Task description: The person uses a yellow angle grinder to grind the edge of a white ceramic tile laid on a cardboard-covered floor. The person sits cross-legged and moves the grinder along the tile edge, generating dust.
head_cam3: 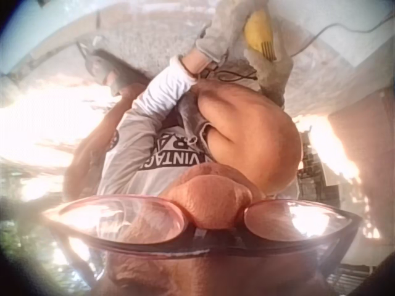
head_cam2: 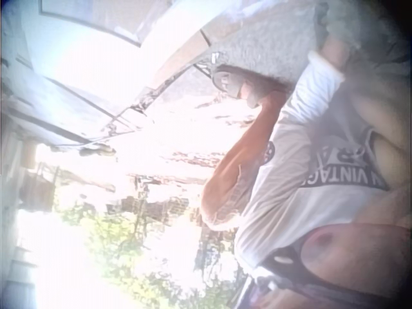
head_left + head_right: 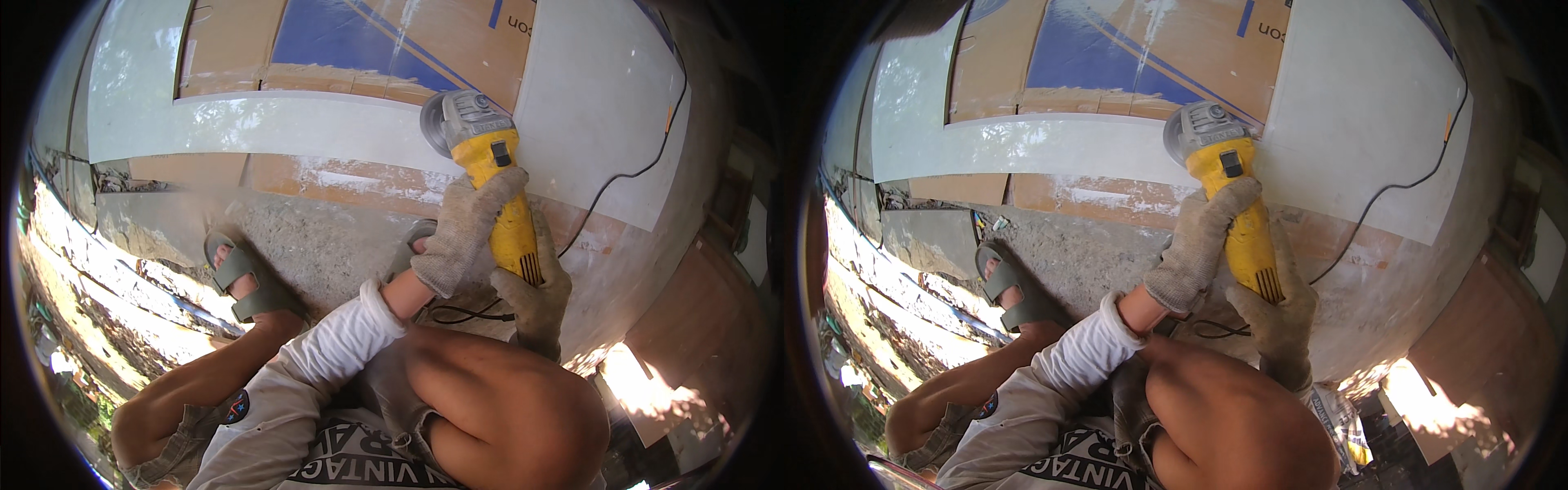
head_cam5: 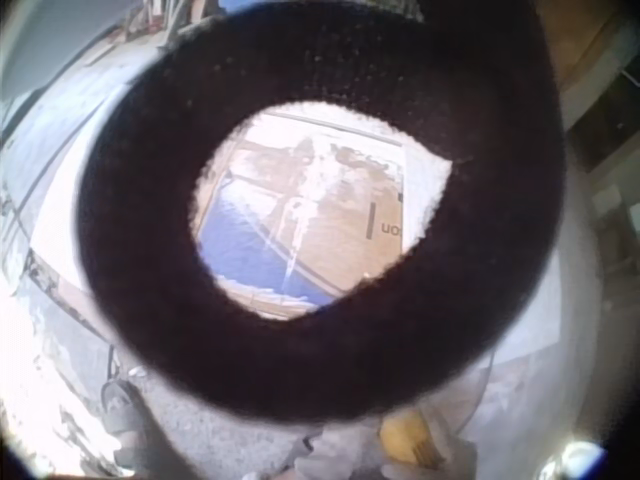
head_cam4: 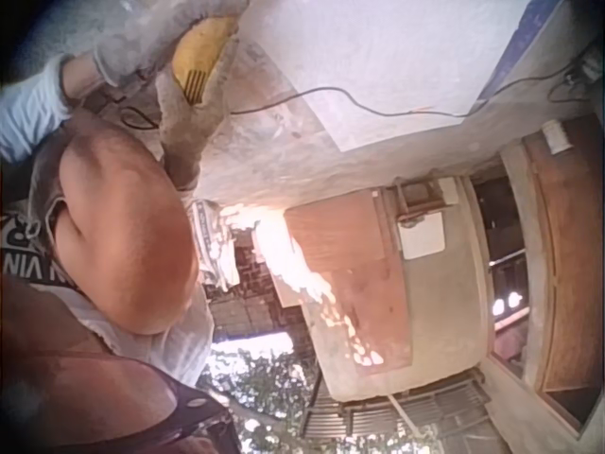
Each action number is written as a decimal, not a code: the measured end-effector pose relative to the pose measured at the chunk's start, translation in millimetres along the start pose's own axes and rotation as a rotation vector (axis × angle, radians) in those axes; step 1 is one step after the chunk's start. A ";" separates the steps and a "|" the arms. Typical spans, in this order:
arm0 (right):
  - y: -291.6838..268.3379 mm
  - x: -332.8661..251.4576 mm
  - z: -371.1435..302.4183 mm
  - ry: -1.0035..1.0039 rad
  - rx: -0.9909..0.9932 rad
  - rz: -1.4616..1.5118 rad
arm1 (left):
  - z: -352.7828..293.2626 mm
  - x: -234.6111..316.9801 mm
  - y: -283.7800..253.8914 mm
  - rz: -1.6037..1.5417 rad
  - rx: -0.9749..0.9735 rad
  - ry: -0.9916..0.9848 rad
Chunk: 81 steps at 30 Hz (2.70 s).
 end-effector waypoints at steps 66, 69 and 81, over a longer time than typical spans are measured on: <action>-12.9 -0.5 -5.7 -0.001 0.038 -0.016 | 11.4 -10.6 8.3 0.061 -0.046 -0.036; -14.8 -2.2 -6.1 0.008 0.042 -0.023 | 12.9 -12.0 12.9 0.035 -0.067 -0.036; -22.7 -3.3 -6.8 -0.015 0.073 -0.038 | 19.2 -18.5 21.6 0.074 -0.100 -0.064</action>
Point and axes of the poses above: each hand's wrist, its own z-axis towards the middle knuckle, its own y-axis out of the palm, x = y × z, the point moved 5 cm from there along z, towards the middle knuckle, and after that the axes turned 15 degrees about -y, right-handed, at the moved point
